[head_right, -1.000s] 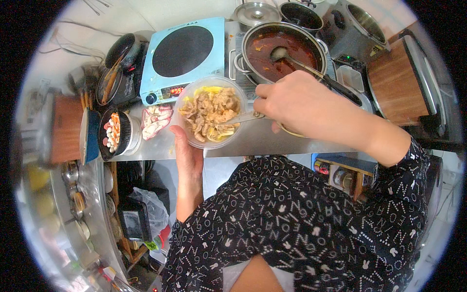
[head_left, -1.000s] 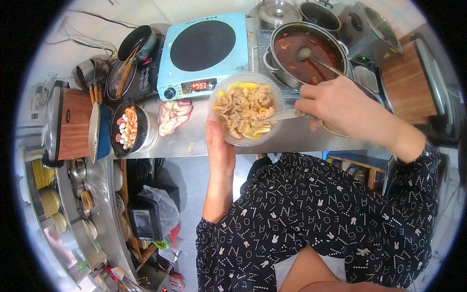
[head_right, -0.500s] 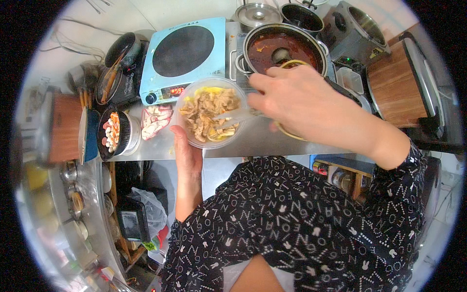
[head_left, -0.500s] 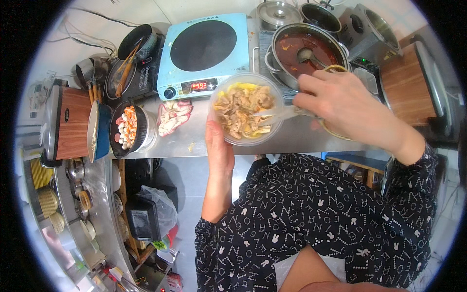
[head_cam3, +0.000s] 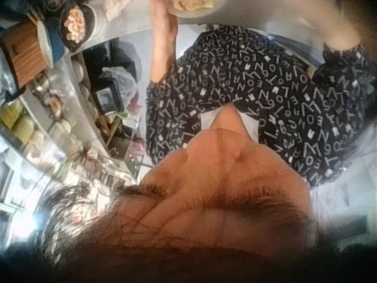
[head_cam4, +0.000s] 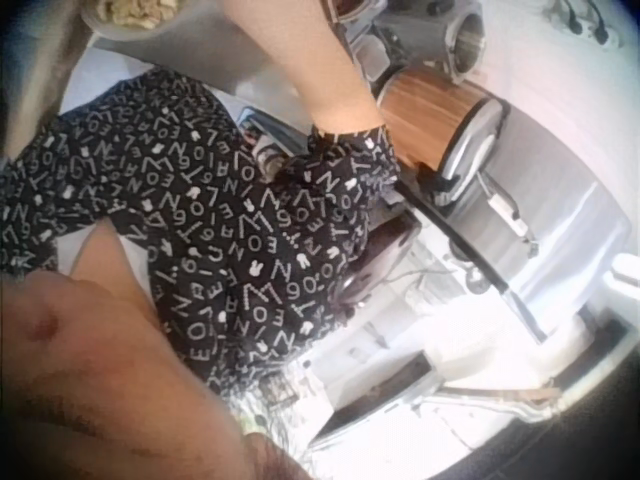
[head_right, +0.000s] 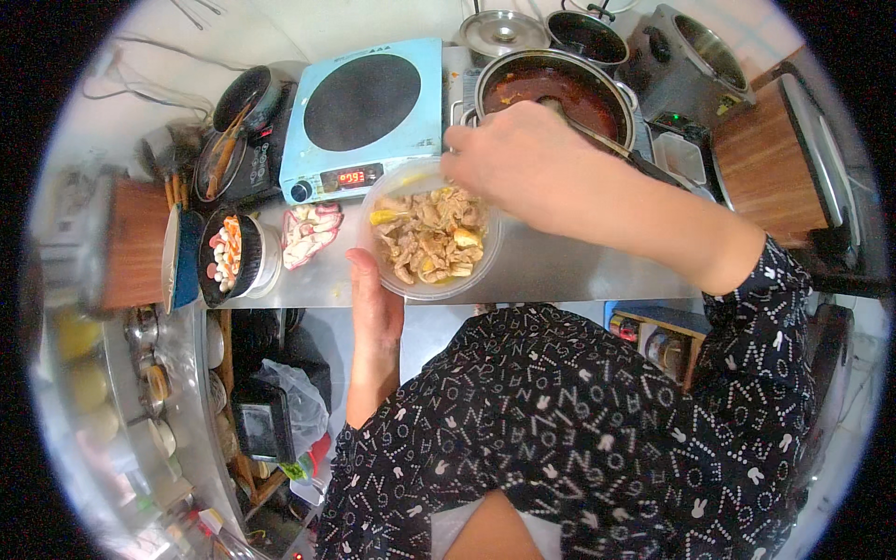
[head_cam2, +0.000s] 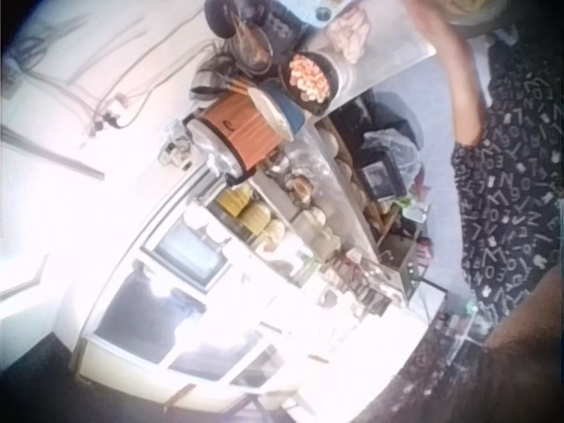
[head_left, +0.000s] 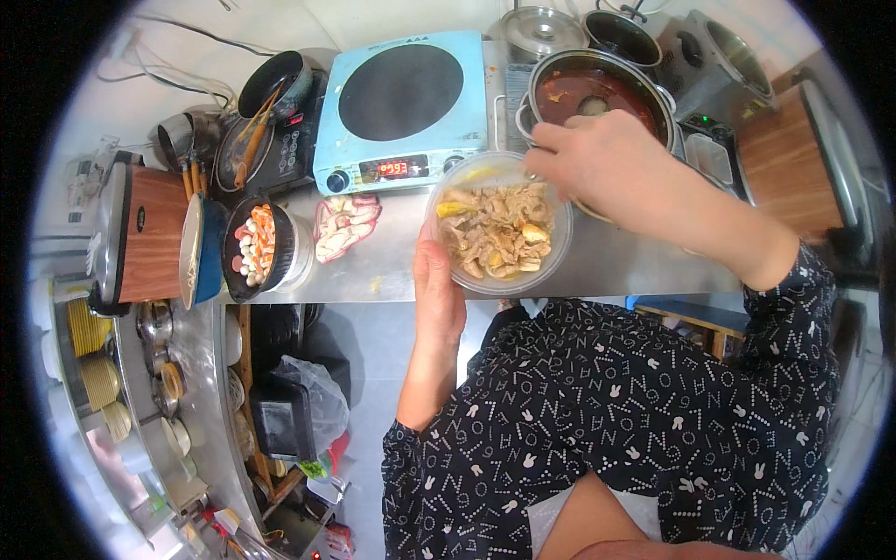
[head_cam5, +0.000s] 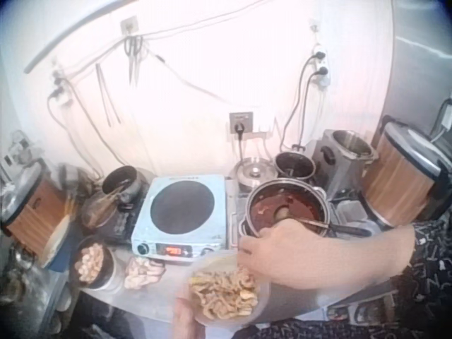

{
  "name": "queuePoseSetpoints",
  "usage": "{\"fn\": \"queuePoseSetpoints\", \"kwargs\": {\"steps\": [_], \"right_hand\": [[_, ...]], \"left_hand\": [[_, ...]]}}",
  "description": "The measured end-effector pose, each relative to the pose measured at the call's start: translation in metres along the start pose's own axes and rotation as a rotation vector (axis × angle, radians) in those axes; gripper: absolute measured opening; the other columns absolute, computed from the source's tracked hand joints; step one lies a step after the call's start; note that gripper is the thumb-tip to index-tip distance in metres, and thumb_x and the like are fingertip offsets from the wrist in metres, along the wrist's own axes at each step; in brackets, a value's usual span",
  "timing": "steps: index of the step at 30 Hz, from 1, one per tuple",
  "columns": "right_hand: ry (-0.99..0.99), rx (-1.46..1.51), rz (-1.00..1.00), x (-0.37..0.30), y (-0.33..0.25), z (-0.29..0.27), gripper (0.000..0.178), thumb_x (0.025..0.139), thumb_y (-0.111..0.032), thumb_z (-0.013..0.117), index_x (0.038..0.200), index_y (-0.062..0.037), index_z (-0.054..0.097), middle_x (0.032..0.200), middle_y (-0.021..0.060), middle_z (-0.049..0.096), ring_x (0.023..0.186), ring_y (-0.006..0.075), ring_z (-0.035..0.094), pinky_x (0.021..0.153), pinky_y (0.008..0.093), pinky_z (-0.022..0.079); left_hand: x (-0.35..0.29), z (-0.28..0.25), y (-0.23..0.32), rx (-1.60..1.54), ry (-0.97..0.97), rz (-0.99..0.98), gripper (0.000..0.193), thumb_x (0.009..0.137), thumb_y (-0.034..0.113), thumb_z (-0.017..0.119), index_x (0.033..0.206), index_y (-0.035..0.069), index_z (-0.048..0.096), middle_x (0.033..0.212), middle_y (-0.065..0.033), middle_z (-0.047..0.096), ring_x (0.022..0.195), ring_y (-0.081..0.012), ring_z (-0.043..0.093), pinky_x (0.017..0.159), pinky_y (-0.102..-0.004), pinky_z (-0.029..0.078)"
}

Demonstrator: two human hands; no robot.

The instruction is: The person assembles a noodle bowl by adding noodles, bean sprouts, egg, and greens into a plastic container, then ladles broth and meat over the top. The container is sealed and placed on a counter.

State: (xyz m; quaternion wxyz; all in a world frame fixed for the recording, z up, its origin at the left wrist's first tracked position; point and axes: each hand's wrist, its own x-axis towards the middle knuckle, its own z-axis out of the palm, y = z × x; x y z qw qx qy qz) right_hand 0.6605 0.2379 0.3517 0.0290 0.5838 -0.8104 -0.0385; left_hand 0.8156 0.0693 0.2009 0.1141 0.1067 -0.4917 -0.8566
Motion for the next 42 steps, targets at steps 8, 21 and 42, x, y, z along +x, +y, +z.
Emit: {"fn": "queuePoseSetpoints", "kwargs": {"steps": [8,21,42], "right_hand": [[0.096,0.009,-0.011,-0.021,0.016,-0.013,0.03,0.068,-0.014,0.075,0.096,-0.0069,0.063,0.091,0.0054,0.057,0.085,0.0234,0.064,0.066,0.0355,0.051],[0.118,0.021,-0.048,-0.032,0.02,-0.013,0.02,0.071,-0.013,0.071,0.089,-0.0047,0.065,0.088,0.0075,0.06,0.081,0.0238,0.068,0.066,0.0358,0.053],[-0.083,-0.013,-0.074,-0.018,0.011,-0.005,0.02,0.072,-0.014,0.071,0.089,-0.0049,0.066,0.083,0.0082,0.061,0.077,0.0246,0.068,0.063,0.0361,0.053]], "left_hand": [[-0.001,-0.005,0.0,-0.052,0.068,-0.067,0.091,0.093,0.066,0.046,0.15,-0.003,0.029,0.151,-0.0163,0.038,0.14,-0.0255,0.037,0.115,-0.0392,0.03],[-0.001,0.002,0.0,-0.03,0.027,-0.039,0.082,0.097,0.059,0.045,0.15,-0.002,0.028,0.151,-0.0161,0.039,0.14,-0.0253,0.037,0.115,-0.0399,0.03],[-0.001,0.011,0.0,-0.049,0.006,-0.056,0.083,0.096,0.061,0.046,0.148,-0.002,0.031,0.148,-0.0155,0.042,0.137,-0.0245,0.04,0.113,-0.039,0.032]]}}
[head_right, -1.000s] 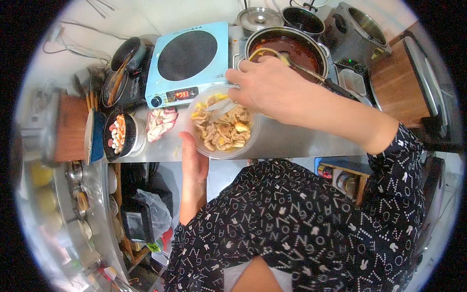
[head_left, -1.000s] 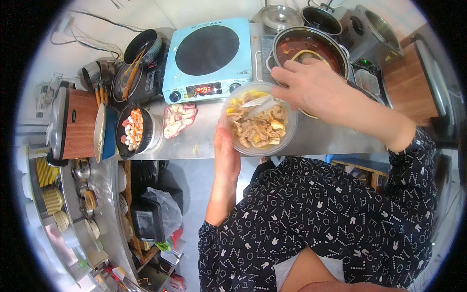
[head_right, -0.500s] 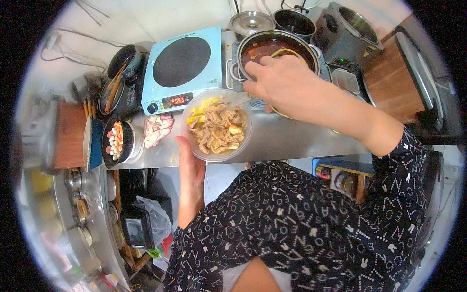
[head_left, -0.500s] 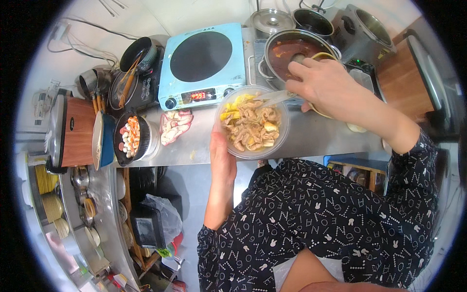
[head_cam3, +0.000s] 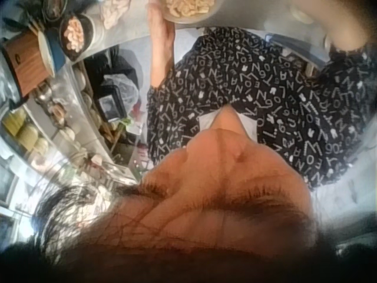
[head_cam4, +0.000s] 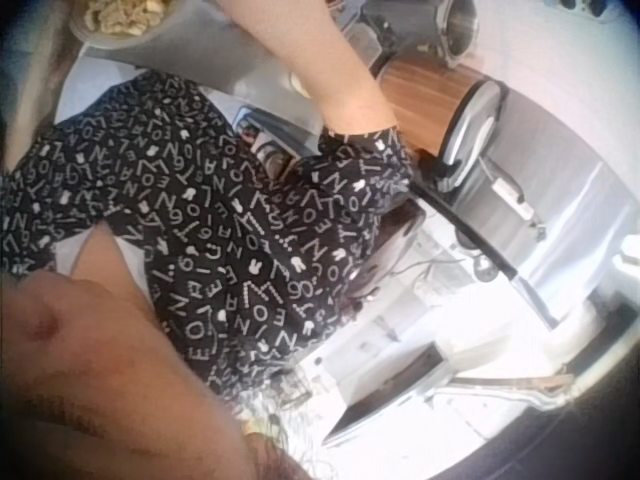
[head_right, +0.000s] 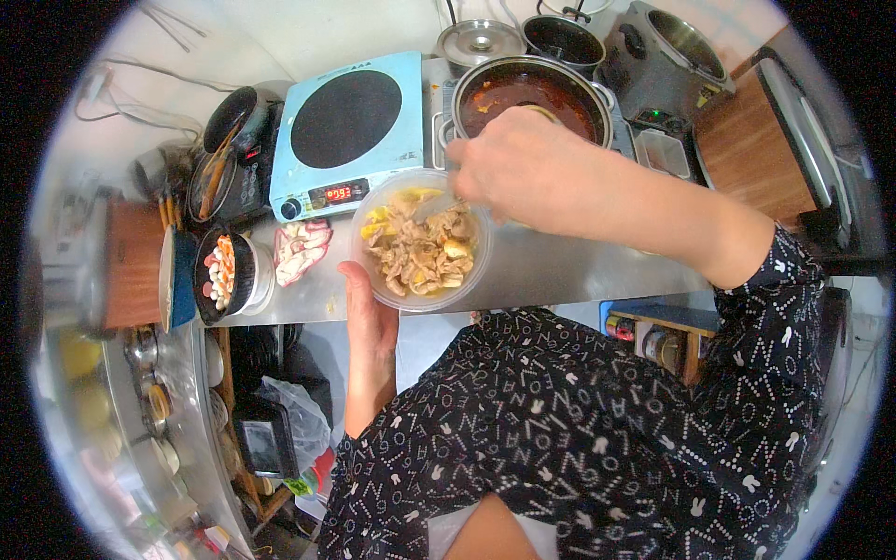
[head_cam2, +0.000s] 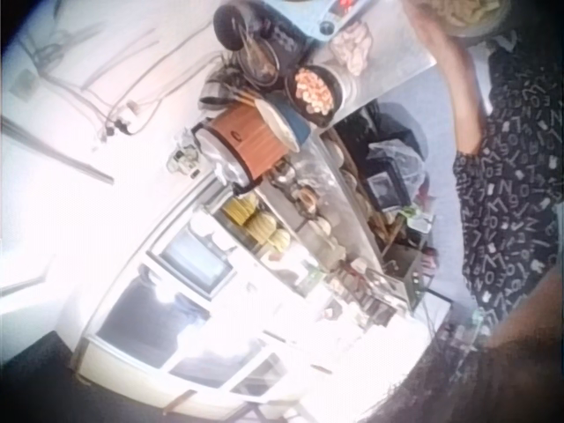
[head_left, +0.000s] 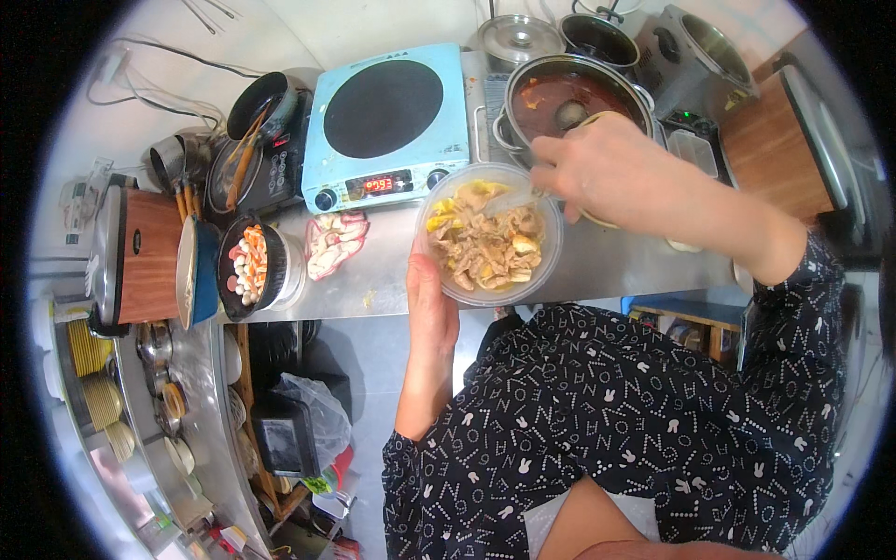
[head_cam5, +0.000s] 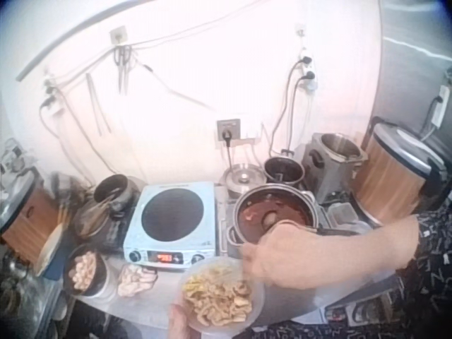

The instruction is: The person assembles a noodle bowl by adding noodles, bean sprouts, egg, and greens into a plastic container, then ladles broth and meat over the top. The container is sealed and placed on a counter.

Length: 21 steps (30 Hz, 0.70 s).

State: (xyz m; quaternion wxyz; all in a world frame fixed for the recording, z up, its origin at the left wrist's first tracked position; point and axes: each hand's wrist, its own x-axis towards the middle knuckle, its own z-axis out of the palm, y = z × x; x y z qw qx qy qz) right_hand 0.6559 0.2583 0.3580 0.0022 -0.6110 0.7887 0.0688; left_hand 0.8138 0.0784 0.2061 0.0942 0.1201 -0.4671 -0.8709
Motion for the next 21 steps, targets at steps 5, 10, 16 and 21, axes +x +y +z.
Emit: {"fn": "queuePoseSetpoints", "kwargs": {"steps": [5,10,16,21], "right_hand": [[0.104,-0.012,0.0,0.009,-0.008,0.007,0.03,0.071,-0.018,0.073,0.098,-0.0073,0.065,0.085,0.0072,0.061,0.077,0.0259,0.068,0.064,0.037,0.053],[-0.013,0.045,0.018,0.003,0.003,0.008,0.028,0.07,-0.02,0.075,0.091,-0.0053,0.065,0.085,0.0076,0.061,0.075,0.0268,0.068,0.063,0.0373,0.053],[0.007,0.039,0.052,-0.014,0.012,-0.008,0.031,0.066,-0.023,0.079,0.088,-0.0032,0.069,0.087,0.0109,0.064,0.077,0.0277,0.069,0.064,0.0374,0.054],[0.051,0.001,0.092,-0.016,0.009,-0.013,0.035,0.065,-0.026,0.081,0.091,-0.0044,0.069,0.088,0.0097,0.062,0.08,0.0272,0.068,0.066,0.0372,0.053]], "left_hand": [[0.0,0.002,0.004,-0.011,-0.018,-0.002,0.084,0.096,0.061,0.045,0.149,-0.002,0.031,0.148,-0.0156,0.041,0.137,-0.0249,0.04,0.113,-0.0396,0.033],[-0.001,0.0,0.002,0.022,-0.023,0.01,0.084,0.096,0.062,0.045,0.149,-0.002,0.03,0.148,-0.0156,0.042,0.137,-0.0248,0.04,0.113,-0.0396,0.033],[0.001,-0.007,-0.004,-0.005,0.008,-0.009,0.087,0.095,0.064,0.045,0.149,-0.002,0.03,0.149,-0.0157,0.041,0.138,-0.0252,0.039,0.114,-0.0395,0.031],[0.004,-0.007,-0.003,-0.037,0.037,-0.045,0.087,0.095,0.064,0.044,0.149,-0.002,0.03,0.149,-0.0157,0.04,0.138,-0.0258,0.038,0.114,-0.0395,0.03]]}}
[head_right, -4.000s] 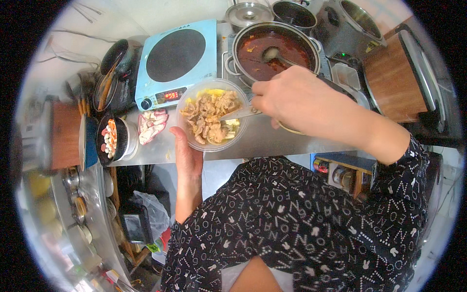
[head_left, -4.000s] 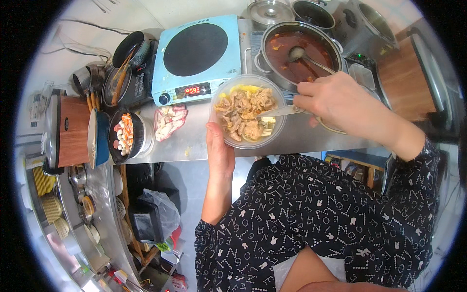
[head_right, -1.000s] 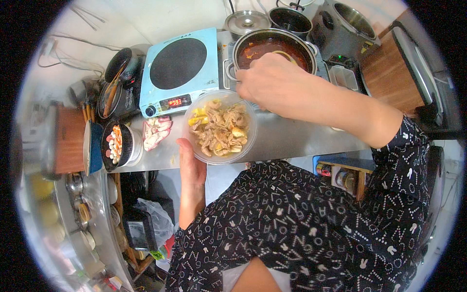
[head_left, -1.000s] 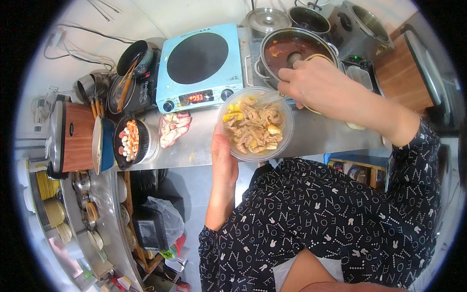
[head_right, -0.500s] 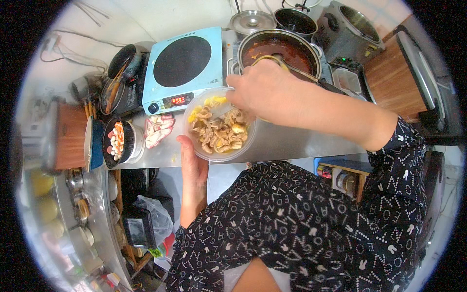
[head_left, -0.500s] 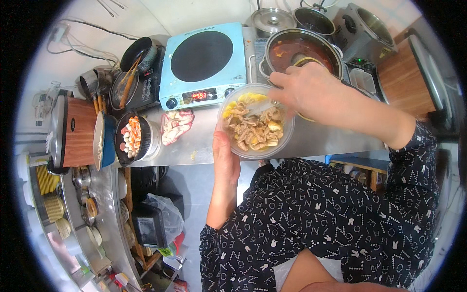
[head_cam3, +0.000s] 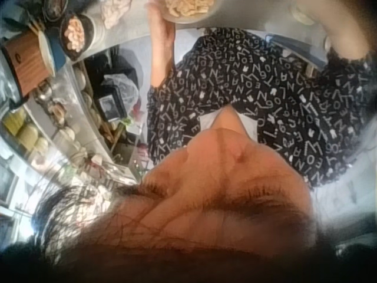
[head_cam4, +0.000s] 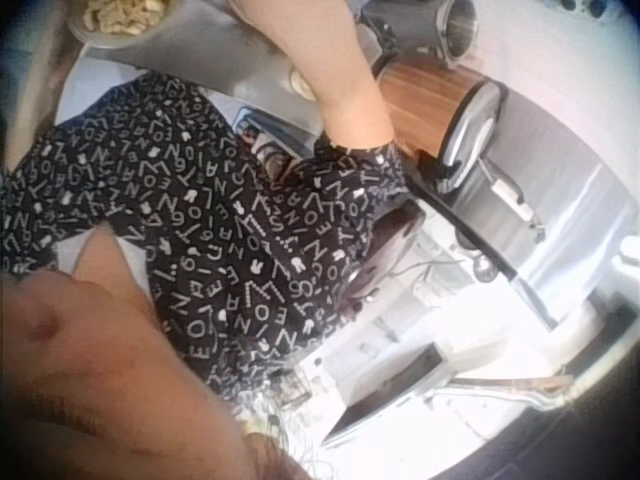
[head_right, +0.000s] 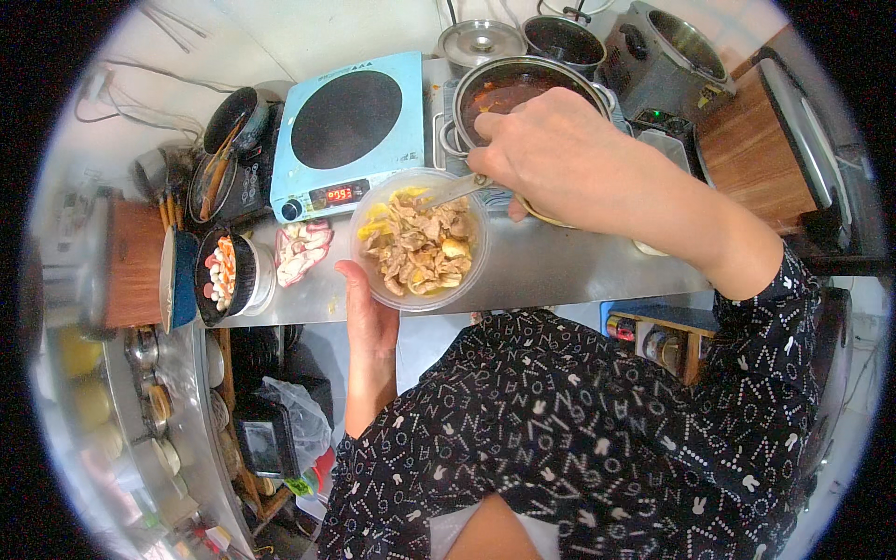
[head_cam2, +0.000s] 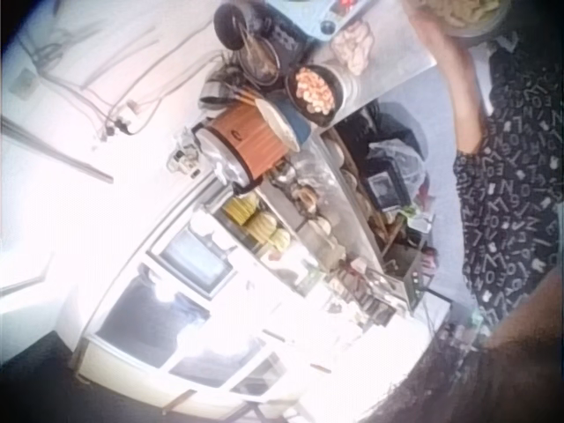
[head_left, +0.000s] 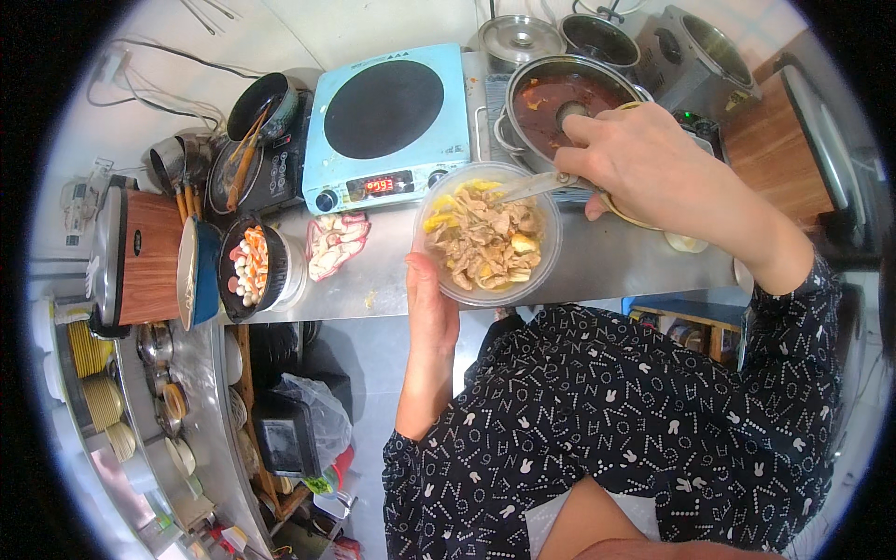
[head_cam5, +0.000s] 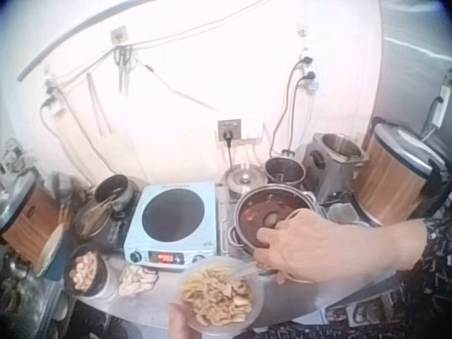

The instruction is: The person assembles a noodle bowl by adding noodles, bean sprouts, egg, and greens into a plastic container, then ladles broth and meat over the top. The container is sealed and placed on a counter.

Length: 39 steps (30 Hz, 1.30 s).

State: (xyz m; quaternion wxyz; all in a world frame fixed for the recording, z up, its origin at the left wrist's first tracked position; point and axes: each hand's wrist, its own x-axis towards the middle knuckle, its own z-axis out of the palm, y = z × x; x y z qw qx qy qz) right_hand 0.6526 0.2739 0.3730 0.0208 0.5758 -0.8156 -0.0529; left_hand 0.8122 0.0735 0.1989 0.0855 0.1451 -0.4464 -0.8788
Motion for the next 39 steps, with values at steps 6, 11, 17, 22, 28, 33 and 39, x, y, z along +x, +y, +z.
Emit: {"fn": "queuePoseSetpoints", "kwargs": {"steps": [6,11,17,22,28,33,39], "right_hand": [[-0.047,0.003,0.085,0.009,-0.008,0.014,0.039,0.064,-0.028,0.081,0.094,-0.0066,0.067,0.091,0.0068,0.059,0.088,0.0253,0.065,0.071,0.0379,0.052],[-0.04,0.045,0.122,-0.002,-0.001,0.006,0.039,0.072,-0.034,0.08,0.095,-0.0046,0.071,0.093,0.0128,0.066,0.087,0.0309,0.069,0.069,0.0413,0.054],[-0.347,0.199,0.175,0.009,0.0,0.011,0.049,0.065,-0.04,0.082,0.096,-0.0056,0.068,0.092,0.0096,0.063,0.087,0.0316,0.066,0.072,0.0411,0.052],[-0.433,0.205,0.174,0.022,-0.006,0.013,0.048,0.066,-0.041,0.082,0.093,-0.0031,0.068,0.089,0.0114,0.067,0.086,0.0328,0.068,0.07,0.0418,0.053],[-0.338,0.167,0.118,0.021,-0.014,0.012,0.045,0.064,-0.036,0.081,0.091,-0.0023,0.068,0.088,0.0131,0.068,0.085,0.0322,0.068,0.068,0.041,0.053],[-0.129,0.088,0.079,0.006,-0.009,0.001,0.046,0.062,-0.036,0.081,0.091,-0.003,0.067,0.086,0.011,0.064,0.079,0.0312,0.066,0.067,0.04,0.051],[-0.256,0.296,0.312,-0.069,0.003,-0.007,0.046,0.065,-0.039,0.082,0.094,-0.0074,0.066,0.09,0.0079,0.064,0.085,0.0292,0.066,0.071,0.0413,0.051]], "left_hand": [[-0.002,0.001,0.002,0.048,-0.037,0.014,0.082,0.097,0.06,0.043,0.15,-0.002,0.029,0.15,-0.0166,0.038,0.139,-0.0262,0.038,0.114,-0.0396,0.031],[-0.001,0.001,0.002,-0.001,-0.012,0.001,0.08,0.098,0.058,0.044,0.149,-0.002,0.029,0.15,-0.0166,0.039,0.138,-0.026,0.039,0.114,-0.0396,0.032],[-0.002,0.016,0.004,0.115,-0.113,0.136,0.079,0.098,0.058,0.044,0.148,-0.003,0.031,0.147,-0.0154,0.042,0.136,-0.0246,0.041,0.112,-0.0393,0.033],[-0.004,0.024,0.003,0.141,-0.134,0.137,0.078,0.099,0.057,0.044,0.148,-0.003,0.031,0.146,-0.0147,0.042,0.136,-0.0242,0.041,0.112,-0.0393,0.033],[-0.003,0.019,-0.001,0.086,-0.063,0.042,0.08,0.099,0.062,0.033,0.148,-0.001,0.029,0.151,-0.015,0.038,0.139,-0.0256,0.038,0.115,-0.0416,0.03],[0.0,0.011,-0.001,0.055,-0.029,0.031,0.078,0.1,0.059,0.038,0.149,-0.002,0.029,0.151,-0.0156,0.038,0.139,-0.026,0.038,0.115,-0.0413,0.03],[0.01,-0.012,-0.004,-0.128,0.049,-0.06,0.083,0.097,0.063,0.037,0.151,0.001,0.026,0.153,-0.0144,0.035,0.14,-0.0266,0.037,0.115,-0.0421,0.03]]}}
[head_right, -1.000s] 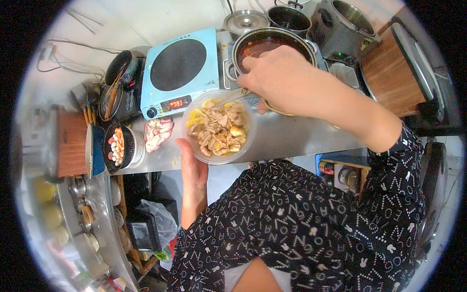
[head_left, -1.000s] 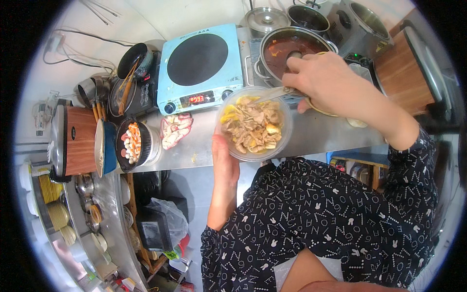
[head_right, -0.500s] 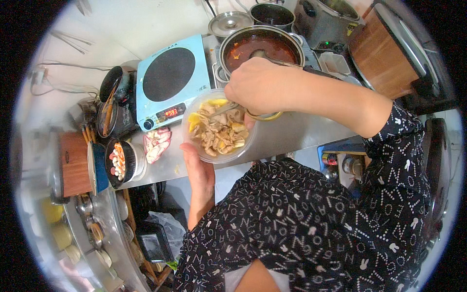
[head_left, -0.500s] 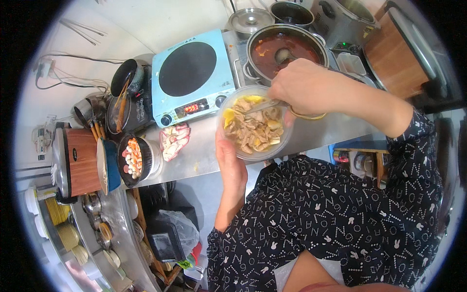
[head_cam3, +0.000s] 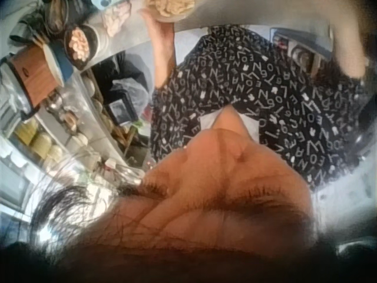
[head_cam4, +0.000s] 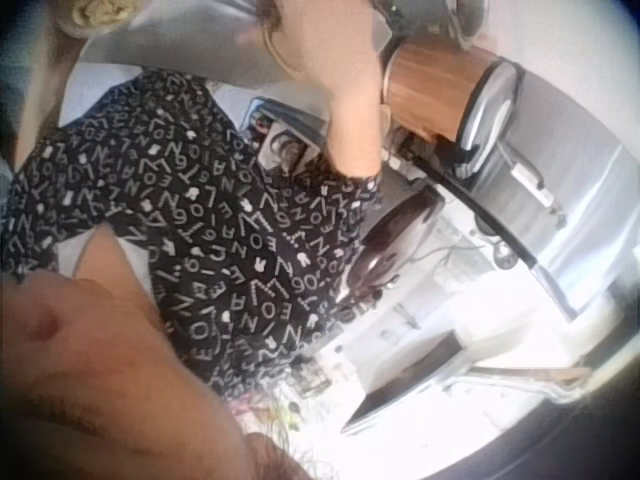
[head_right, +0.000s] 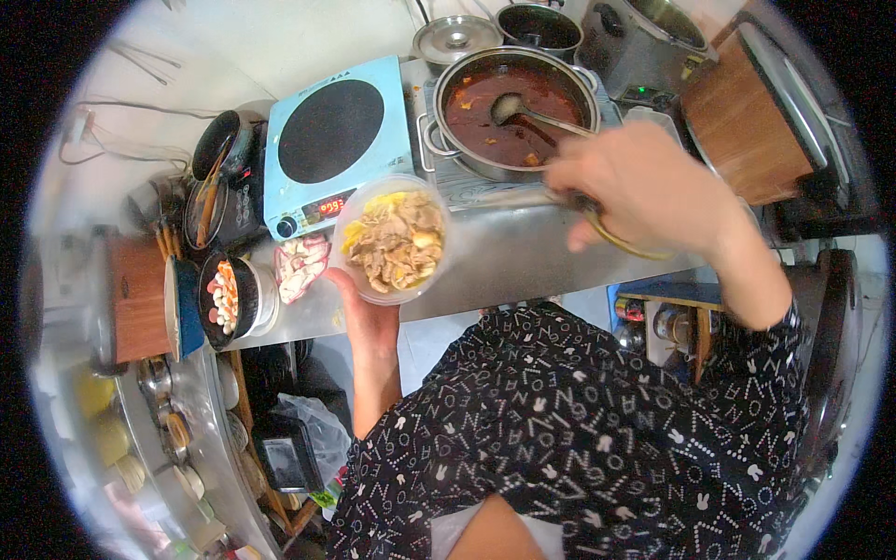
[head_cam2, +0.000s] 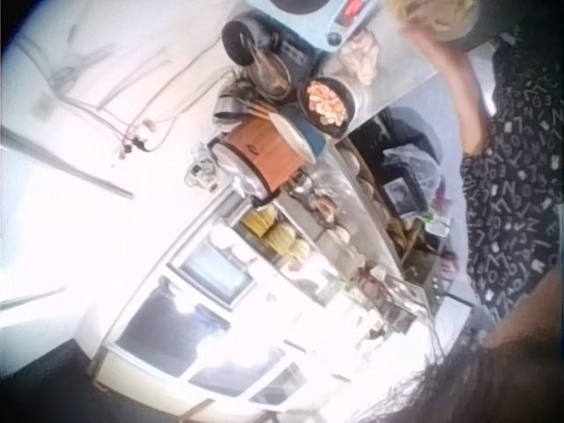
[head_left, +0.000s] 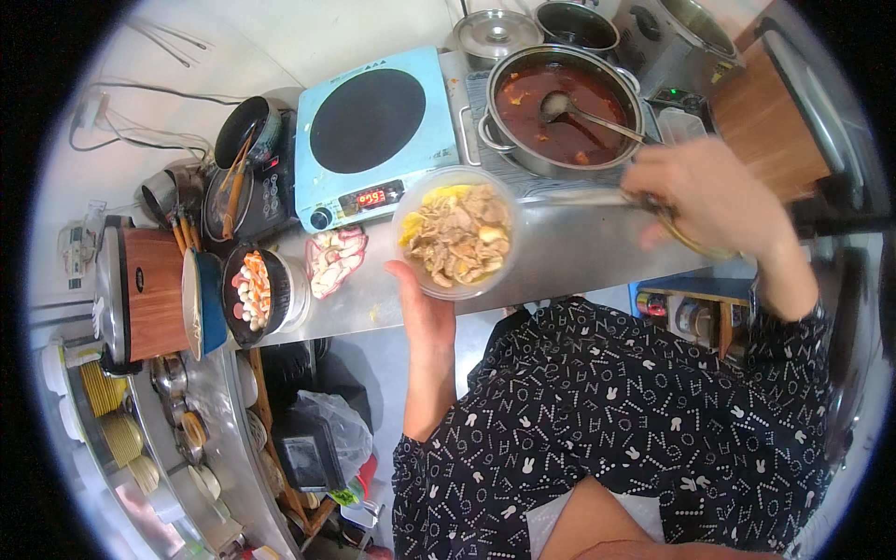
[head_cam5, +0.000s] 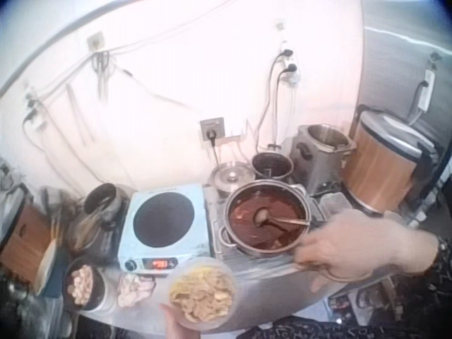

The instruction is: The person assembles a noodle bowl by adding noodles, bean sprouts, egg, and greens into a plastic container, then ladles broth and meat over the top. The container is sealed and placed on a counter.

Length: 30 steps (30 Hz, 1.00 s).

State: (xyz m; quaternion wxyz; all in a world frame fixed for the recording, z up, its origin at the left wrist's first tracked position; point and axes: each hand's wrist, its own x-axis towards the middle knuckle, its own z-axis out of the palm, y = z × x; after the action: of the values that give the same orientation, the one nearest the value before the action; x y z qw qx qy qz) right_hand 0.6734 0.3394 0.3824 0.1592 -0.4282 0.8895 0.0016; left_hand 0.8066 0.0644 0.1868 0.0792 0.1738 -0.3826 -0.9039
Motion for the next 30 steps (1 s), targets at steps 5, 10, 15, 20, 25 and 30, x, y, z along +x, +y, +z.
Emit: {"fn": "queuePoseSetpoints", "kwargs": {"steps": [5,10,15,20,25,30], "right_hand": [[-0.037,0.115,0.213,0.021,0.009,0.165,0.041,0.069,-0.023,0.08,0.104,-0.0099,0.065,0.099,0.0112,0.063,0.09,0.0322,0.064,0.075,0.0438,0.052],[0.239,0.196,0.163,0.037,0.019,0.247,0.036,0.075,-0.016,0.075,0.107,-0.0076,0.063,0.099,0.0126,0.061,0.09,0.0332,0.063,0.074,0.0441,0.052],[0.438,0.553,0.201,-0.019,0.009,0.133,0.04,0.073,-0.022,0.08,0.104,-0.005,0.06,0.098,0.0088,0.059,0.089,0.0282,0.064,0.071,0.0393,0.053],[0.291,0.119,-0.034,0.012,-0.01,0.073,0.049,0.067,-0.033,0.083,0.099,-0.0027,0.061,0.095,0.0092,0.057,0.093,0.0272,0.063,0.071,0.0394,0.052],[0.182,0.02,-0.083,0.041,-0.017,0.069,0.046,0.066,-0.032,0.082,0.097,-0.0017,0.066,0.094,0.0101,0.062,0.091,0.0287,0.067,0.07,0.0404,0.053],[0.152,0.015,-0.161,0.048,-0.014,0.064,0.04,0.069,-0.029,0.079,0.095,-0.0011,0.068,0.087,0.0113,0.067,0.08,0.0301,0.07,0.068,0.041,0.055]], "left_hand": [[0.009,-0.016,-0.009,0.057,0.095,-0.086,0.082,0.097,0.063,0.04,0.15,0.002,0.028,0.153,-0.0125,0.036,0.139,-0.0255,0.038,0.114,-0.043,0.031],[0.008,-0.018,-0.015,0.194,-0.026,0.033,0.074,0.099,0.054,0.047,0.148,0.0,0.032,0.149,-0.0125,0.041,0.137,-0.0234,0.041,0.113,-0.0392,0.032],[0.005,-0.007,-0.014,0.227,-0.06,0.041,0.077,0.098,0.054,0.05,0.148,-0.002,0.033,0.147,-0.0128,0.043,0.135,-0.023,0.042,0.113,-0.0385,0.032],[0.0,0.022,-0.025,0.228,-0.182,0.014,0.079,0.097,0.056,0.049,0.147,-0.002,0.033,0.145,-0.0143,0.045,0.133,-0.0237,0.044,0.111,-0.0382,0.035],[-0.007,0.042,-0.023,0.301,-0.21,0.029,0.082,0.096,0.061,0.045,0.147,-0.002,0.033,0.142,-0.0153,0.047,0.131,-0.0234,0.047,0.11,-0.0383,0.037],[-0.011,0.046,-0.017,0.255,-0.228,0.03,0.083,0.095,0.063,0.044,0.147,-0.002,0.033,0.142,-0.0156,0.047,0.131,-0.024,0.047,0.11,-0.0393,0.038]]}}
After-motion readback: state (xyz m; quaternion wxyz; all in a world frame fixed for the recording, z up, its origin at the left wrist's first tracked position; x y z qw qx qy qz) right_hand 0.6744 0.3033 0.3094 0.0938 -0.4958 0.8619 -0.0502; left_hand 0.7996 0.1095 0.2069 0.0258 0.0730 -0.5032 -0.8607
